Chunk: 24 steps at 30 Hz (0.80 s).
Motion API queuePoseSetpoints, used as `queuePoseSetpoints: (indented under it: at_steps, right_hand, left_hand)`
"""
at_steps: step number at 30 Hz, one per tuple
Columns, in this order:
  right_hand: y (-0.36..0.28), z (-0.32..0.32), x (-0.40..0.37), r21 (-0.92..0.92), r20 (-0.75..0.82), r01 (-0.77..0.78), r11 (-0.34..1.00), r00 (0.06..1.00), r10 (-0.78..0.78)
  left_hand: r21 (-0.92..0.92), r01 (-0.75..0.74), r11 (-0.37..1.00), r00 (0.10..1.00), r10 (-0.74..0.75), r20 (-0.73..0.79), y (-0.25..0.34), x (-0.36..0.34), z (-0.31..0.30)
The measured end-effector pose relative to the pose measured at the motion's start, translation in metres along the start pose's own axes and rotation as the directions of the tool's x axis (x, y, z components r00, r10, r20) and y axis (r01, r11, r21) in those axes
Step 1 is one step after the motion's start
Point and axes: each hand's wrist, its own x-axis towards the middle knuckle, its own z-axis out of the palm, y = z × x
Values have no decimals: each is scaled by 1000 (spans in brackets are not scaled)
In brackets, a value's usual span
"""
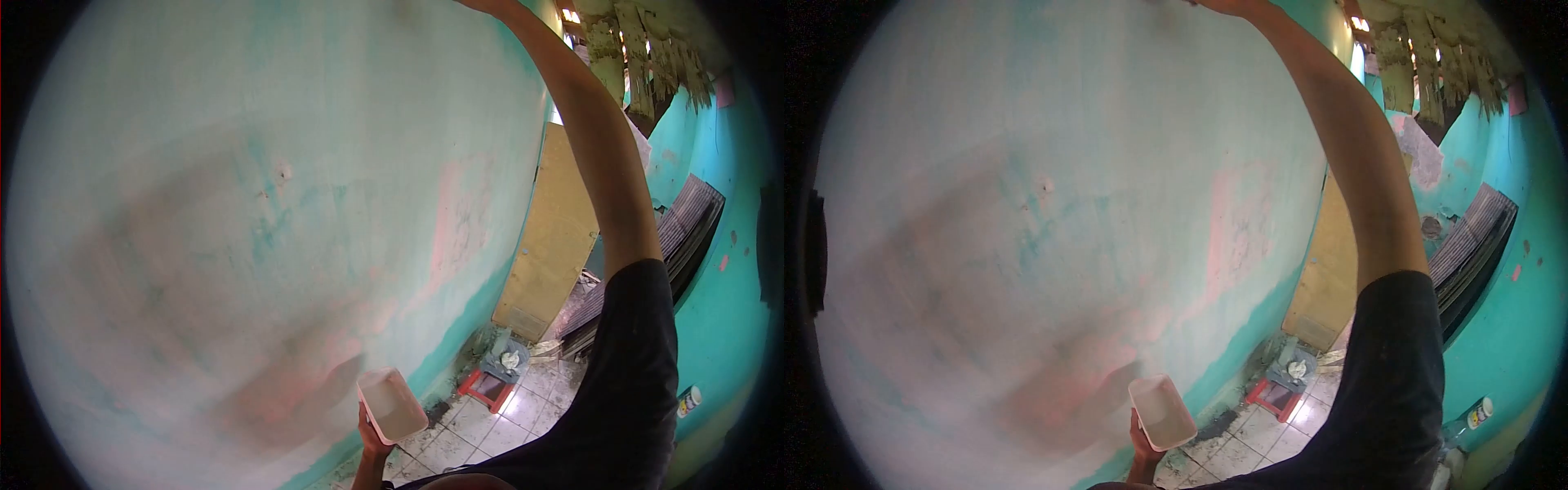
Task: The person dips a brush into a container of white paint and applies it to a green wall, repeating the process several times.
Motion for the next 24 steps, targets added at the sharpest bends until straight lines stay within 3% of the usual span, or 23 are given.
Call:
queuePoseSetpoints:
  at_steps: [1, 2, 4, 6, 9, 11, 12, 14, 16, 17, 18, 19, 20, 22, 24]
  right_hand:
    - [-4, 7, 5, 30, -148, -32, 999, 988, 36]
    - [5, 34, 3, 33, -144, -32, 999, 989, 37]
    - [30, 108, -12, -17, -348, 222, 975, 913, -214]
    - [-26, 133, -105, 36, -312, 147, 988, 941, -129]
    - [-88, 193, -249, 319, -72, -55, 946, 994, 82]
    - [-129, 228, -348, 376, 102, -183, 908, 982, 156]
    - [-147, 236, -392, 364, 326, -342, 866, 918, 226]
    - [-158, 253, -455, 234, 700, -401, 886, 702, 132]
    - [-133, 284, -497, 413, 630, -240, 878, 772, -86]
    - [-111, 297, -485, 370, 668, -275, 887, 743, -48]
    - [-99, 284, -444, 365, 591, -278, 888, 807, 9]
    - [-82, 258, -393, 461, 482, -202, 864, 874, -53]
    - [-67, 228, -342, 397, 374, -92, 913, 925, -70]
    - [-58, 165, -268, 287, 172, -126, 950, 982, 78]
    - [-71, 129, -234, 375, -131, -202, 905, 955, 267]
  left_hand:
    - [58, 15, 998, 1000, -14, -16, 0, 1, 1]
    - [55, 14, 998, 1000, -13, -21, -2, 3, 0]
    - [0, 48, 999, 996, -48, -82, -1, 3, -3]
    - [11, 56, 998, 993, -54, -106, 2, -3, -3]
    - [37, 49, 998, 991, -44, -123, 9, -11, 4]
    - [32, 38, 999, 993, -34, -115, 16, -15, 9]
    - [31, 42, 999, 990, -37, -139, 20, -16, 10]
    - [-10, -3, 1000, 999, 2, -43, 22, -16, 9]
    - [-24, -14, 1000, 999, 13, -33, 22, -20, -3]
    - [-42, -24, 999, 1000, 25, 18, 23, -21, -9]
    - [-41, -27, 999, 1000, 27, 10, 22, -21, -7]
    - [-31, -51, 998, 997, 52, 60, 21, -21, -5]
    - [-20, -76, 997, 991, 78, 109, 21, -23, -5]
    - [57, -127, 990, 991, 123, 59, 15, -21, -4]
    - [135, -178, 975, 984, 180, 1, 9, -18, -5]
